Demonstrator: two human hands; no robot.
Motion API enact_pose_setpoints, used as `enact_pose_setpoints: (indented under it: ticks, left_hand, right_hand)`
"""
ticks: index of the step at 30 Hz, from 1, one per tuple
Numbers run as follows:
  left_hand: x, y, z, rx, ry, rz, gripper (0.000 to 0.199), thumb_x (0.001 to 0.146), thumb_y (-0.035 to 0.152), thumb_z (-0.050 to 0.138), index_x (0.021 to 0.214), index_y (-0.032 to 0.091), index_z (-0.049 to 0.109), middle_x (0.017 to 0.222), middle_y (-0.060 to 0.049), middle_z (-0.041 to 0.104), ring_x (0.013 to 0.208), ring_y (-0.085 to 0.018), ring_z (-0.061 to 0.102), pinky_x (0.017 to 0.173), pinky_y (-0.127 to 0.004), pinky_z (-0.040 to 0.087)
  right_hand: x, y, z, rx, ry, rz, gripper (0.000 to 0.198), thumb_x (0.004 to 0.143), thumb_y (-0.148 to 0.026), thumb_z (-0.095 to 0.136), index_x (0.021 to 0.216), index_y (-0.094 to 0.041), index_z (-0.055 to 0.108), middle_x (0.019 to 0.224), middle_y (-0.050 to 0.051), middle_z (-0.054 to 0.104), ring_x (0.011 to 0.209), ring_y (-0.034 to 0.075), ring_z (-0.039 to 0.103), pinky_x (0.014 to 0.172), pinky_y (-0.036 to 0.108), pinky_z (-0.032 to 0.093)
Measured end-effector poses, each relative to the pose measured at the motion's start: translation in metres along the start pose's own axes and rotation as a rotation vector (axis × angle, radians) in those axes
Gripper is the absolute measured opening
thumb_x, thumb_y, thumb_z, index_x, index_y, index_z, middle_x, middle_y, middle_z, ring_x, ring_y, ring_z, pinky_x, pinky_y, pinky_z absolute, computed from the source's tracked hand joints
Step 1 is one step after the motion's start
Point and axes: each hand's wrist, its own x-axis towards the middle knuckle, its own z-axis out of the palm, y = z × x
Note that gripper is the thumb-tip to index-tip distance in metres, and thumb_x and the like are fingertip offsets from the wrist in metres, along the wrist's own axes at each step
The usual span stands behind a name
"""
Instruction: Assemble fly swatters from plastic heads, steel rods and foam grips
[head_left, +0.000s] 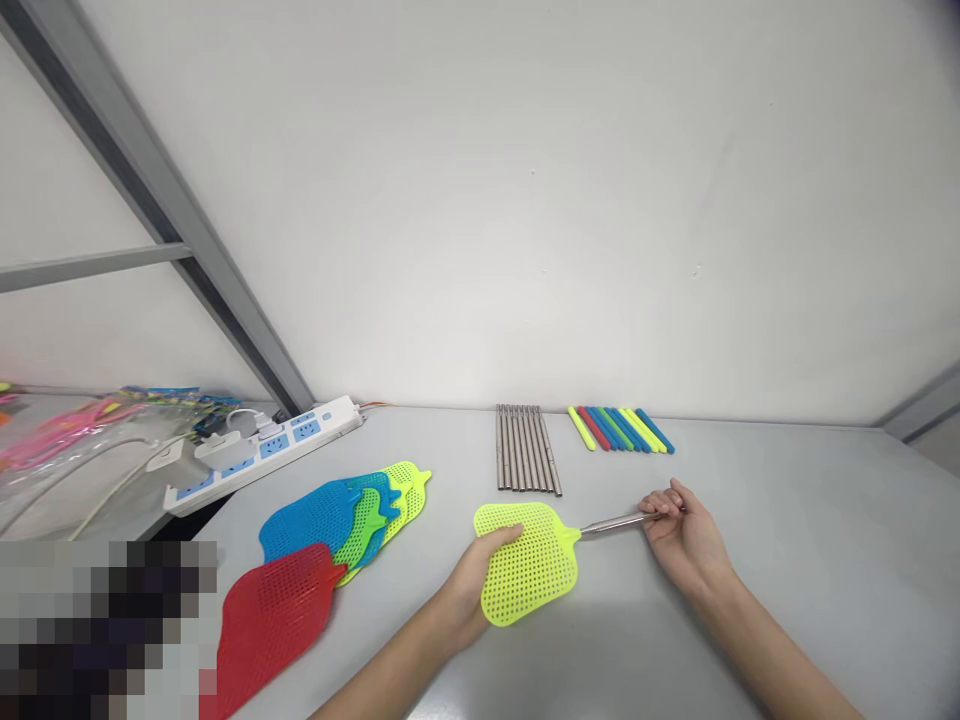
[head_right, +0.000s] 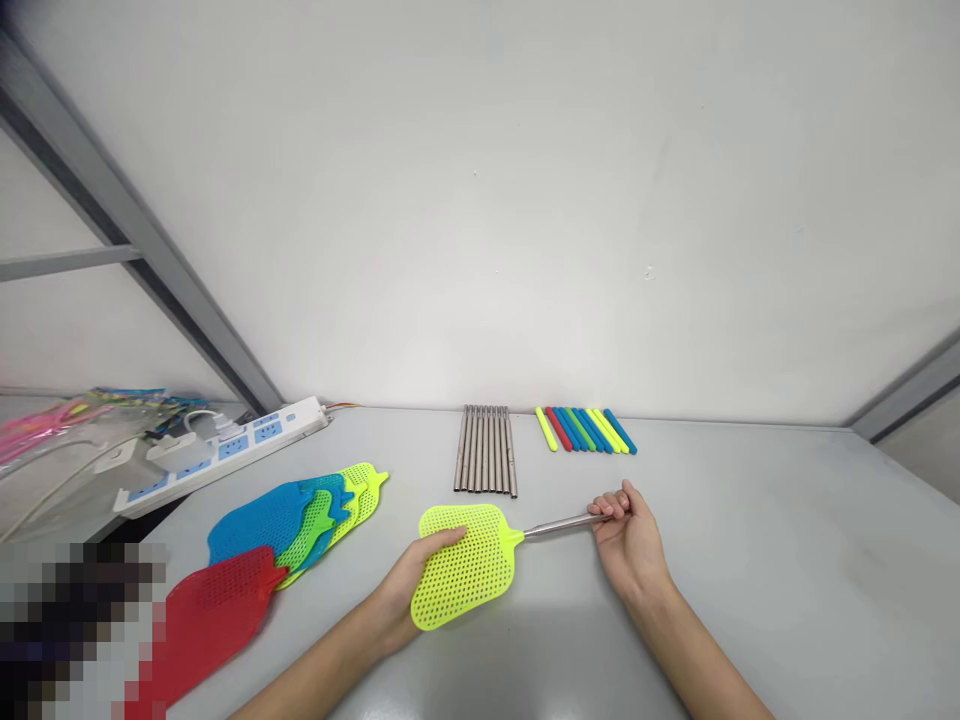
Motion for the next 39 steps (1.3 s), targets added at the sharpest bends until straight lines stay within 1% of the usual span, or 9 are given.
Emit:
enact_pose_setpoints:
  ticks: [6, 12, 17, 22, 25, 28, 31, 35, 39]
  left_hand:
    - [0.001, -0.001, -0.002, 0.001, -0.024, 0.010, 0.035, 0.070, 0.030, 0.053, 0.095, 0.006, 0.055, 0.091, -0.013, 0.062, 0.083, -0.023, 0.058, 0.078, -0.033, 0.041]
    - [0.000, 0.001, -0.001, 0.026, -0.030, 0.009, 0.036, 0.070, 0.031, 0.054, 0.096, 0.007, 0.055, 0.094, -0.013, 0.062, 0.084, -0.024, 0.058, 0.075, -0.032, 0.043]
    - [-0.002, 0.002, 0.001, 0.035, -0.031, 0.014, 0.036, 0.070, 0.031, 0.054, 0.097, 0.007, 0.055, 0.095, -0.013, 0.061, 0.085, -0.024, 0.058, 0.076, -0.032, 0.043]
    - [-0.002, 0.002, 0.000, 0.052, -0.015, 0.011, 0.038, 0.070, 0.032, 0.054, 0.098, 0.007, 0.055, 0.095, -0.013, 0.061, 0.084, -0.023, 0.058, 0.075, -0.031, 0.044]
    - [-0.002, 0.001, 0.000, 0.079, -0.018, 0.014, 0.040, 0.071, 0.033, 0.053, 0.100, 0.006, 0.054, 0.098, -0.014, 0.060, 0.087, -0.024, 0.057, 0.077, -0.031, 0.043]
    - [-0.003, 0.000, 0.001, 0.120, -0.043, 0.045, 0.040, 0.072, 0.033, 0.052, 0.102, 0.007, 0.052, 0.101, -0.016, 0.058, 0.090, -0.026, 0.055, 0.078, -0.034, 0.042]
    - [-0.004, -0.003, 0.003, 0.139, -0.063, 0.081, 0.037, 0.073, 0.031, 0.052, 0.102, 0.008, 0.051, 0.099, -0.016, 0.059, 0.089, -0.027, 0.056, 0.079, -0.037, 0.042]
    - [-0.007, -0.004, 0.006, 0.144, -0.110, 0.090, 0.036, 0.074, 0.032, 0.049, 0.102, 0.009, 0.050, 0.093, -0.016, 0.060, 0.084, -0.029, 0.057, 0.074, -0.045, 0.043]
    - [-0.008, -0.004, 0.006, 0.141, -0.099, 0.098, 0.036, 0.074, 0.031, 0.050, 0.102, 0.009, 0.049, 0.094, -0.016, 0.060, 0.085, -0.029, 0.057, 0.075, -0.046, 0.042]
  right_hand:
    - [-0.001, 0.002, 0.003, 0.068, 0.078, 0.039, 0.027, 0.076, -0.016, 0.042, 0.053, -0.018, 0.028, 0.044, -0.008, 0.026, 0.039, 0.006, 0.034, 0.042, 0.021, 0.038]
    - [-0.003, 0.002, 0.005, 0.066, 0.087, 0.040, 0.026, 0.076, -0.015, 0.042, 0.053, -0.018, 0.028, 0.044, -0.008, 0.026, 0.039, 0.005, 0.033, 0.042, 0.020, 0.038]
    - [-0.001, 0.002, 0.003, 0.071, 0.086, 0.053, 0.026, 0.075, -0.015, 0.042, 0.054, -0.018, 0.029, 0.044, -0.008, 0.025, 0.039, 0.005, 0.033, 0.043, 0.020, 0.039]
    - [-0.001, 0.001, 0.002, 0.057, 0.029, 0.034, 0.025, 0.075, -0.016, 0.044, 0.054, -0.018, 0.031, 0.045, -0.007, 0.027, 0.041, 0.005, 0.035, 0.045, 0.021, 0.040]
    - [-0.002, 0.001, 0.003, 0.057, 0.027, 0.029, 0.025, 0.075, -0.016, 0.044, 0.054, -0.017, 0.032, 0.046, -0.007, 0.027, 0.041, 0.005, 0.034, 0.045, 0.020, 0.040]
    - [-0.002, 0.000, 0.004, 0.079, 0.030, 0.040, 0.025, 0.076, -0.016, 0.043, 0.054, -0.017, 0.031, 0.045, -0.007, 0.027, 0.041, 0.005, 0.033, 0.044, 0.019, 0.038]
    - [-0.002, 0.000, 0.005, 0.111, -0.002, 0.036, 0.027, 0.077, -0.016, 0.042, 0.053, -0.017, 0.030, 0.045, -0.007, 0.025, 0.040, 0.005, 0.030, 0.042, 0.019, 0.036]
    - [-0.006, 0.003, 0.006, 0.180, -0.029, 0.041, 0.028, 0.079, -0.016, 0.040, 0.053, -0.017, 0.028, 0.044, -0.008, 0.019, 0.036, 0.005, 0.024, 0.036, 0.017, 0.029]
    - [-0.010, 0.002, 0.006, 0.229, -0.008, 0.072, 0.029, 0.079, -0.015, 0.038, 0.053, -0.018, 0.026, 0.044, -0.008, 0.018, 0.036, 0.005, 0.022, 0.035, 0.018, 0.027]
